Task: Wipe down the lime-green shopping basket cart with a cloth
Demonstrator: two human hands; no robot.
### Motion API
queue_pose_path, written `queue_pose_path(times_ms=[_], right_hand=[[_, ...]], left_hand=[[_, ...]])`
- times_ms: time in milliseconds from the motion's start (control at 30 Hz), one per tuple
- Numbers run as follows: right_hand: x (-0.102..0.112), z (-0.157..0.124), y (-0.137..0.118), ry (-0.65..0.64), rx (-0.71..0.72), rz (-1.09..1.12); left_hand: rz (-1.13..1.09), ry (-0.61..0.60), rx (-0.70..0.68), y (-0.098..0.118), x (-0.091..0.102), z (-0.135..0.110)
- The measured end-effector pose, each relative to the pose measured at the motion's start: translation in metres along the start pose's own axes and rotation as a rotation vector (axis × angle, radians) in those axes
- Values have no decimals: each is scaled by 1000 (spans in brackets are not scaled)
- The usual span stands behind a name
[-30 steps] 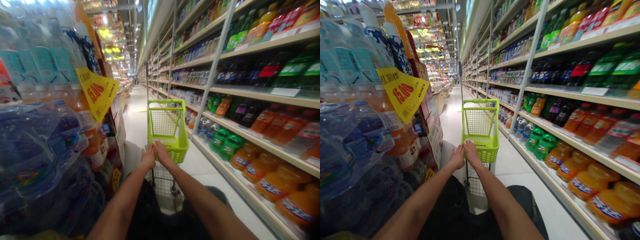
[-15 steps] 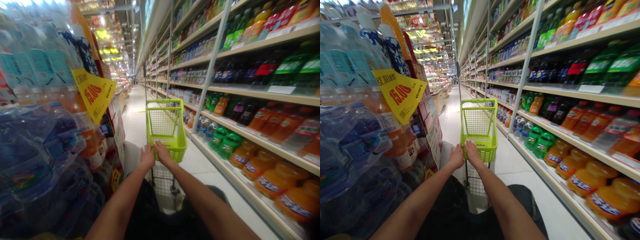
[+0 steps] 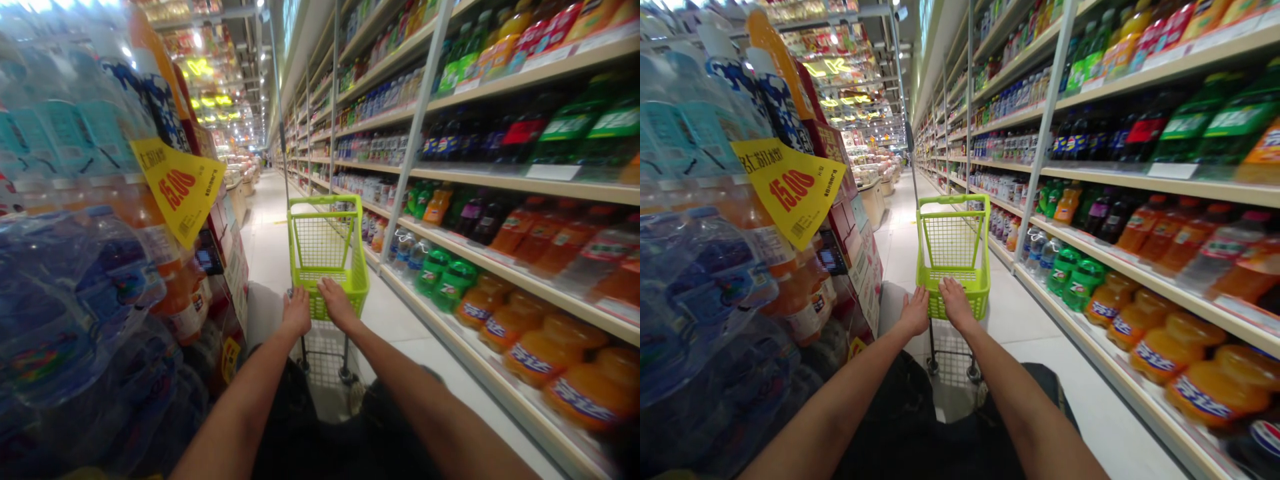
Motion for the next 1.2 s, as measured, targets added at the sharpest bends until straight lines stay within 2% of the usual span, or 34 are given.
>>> queue_pose_path(times_ms=[100, 167, 300, 433, 533, 633, 700, 767, 933, 1000, 1100, 1200], right_hand=[[-10, 0, -14, -27, 62, 34], [-11, -1, -15, -36, 94, 35], [2, -11, 7, -11, 95, 6], [13, -17, 26, 34, 24, -26], [5, -12, 15, 46, 14, -15], [-8, -5, -6, 8, 65, 20], [-10, -4, -10, -11, 91, 33], [-3, -8, -3, -8, 89, 26], [30, -26, 38, 23, -6, -16], [35, -29, 43, 34, -37, -17], [24, -23, 27, 29, -25, 10], [7, -13, 2, -2, 42, 56]], left_hand=[[26, -25, -36, 4, -3, 0], [40, -39, -52, 4, -5, -1], [53, -62, -57, 1, -8, -1], [46, -66, -49, 2, -11, 0], [51, -63, -34, 3, -13, 1], [72, -69, -37, 4, -13, 2], [85, -78, -48, 3, -11, 1], [95, -81, -54, 1, -9, 0], [107, -82, -49, 2, -7, -1], [105, -55, -37, 7, -5, 1], [102, 10, -62, 19, -2, 3], [110, 12, -92, 26, -3, 4]])
Point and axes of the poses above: each hand's wrist, its own z-axis towards the middle knuckle, its own x-axis out of the back of the hand, y = z × x, the point moved 9 cm from there along z, towards the middle knuckle, and after that the axes turned 8 degrees about z, right-handed, at the moved point
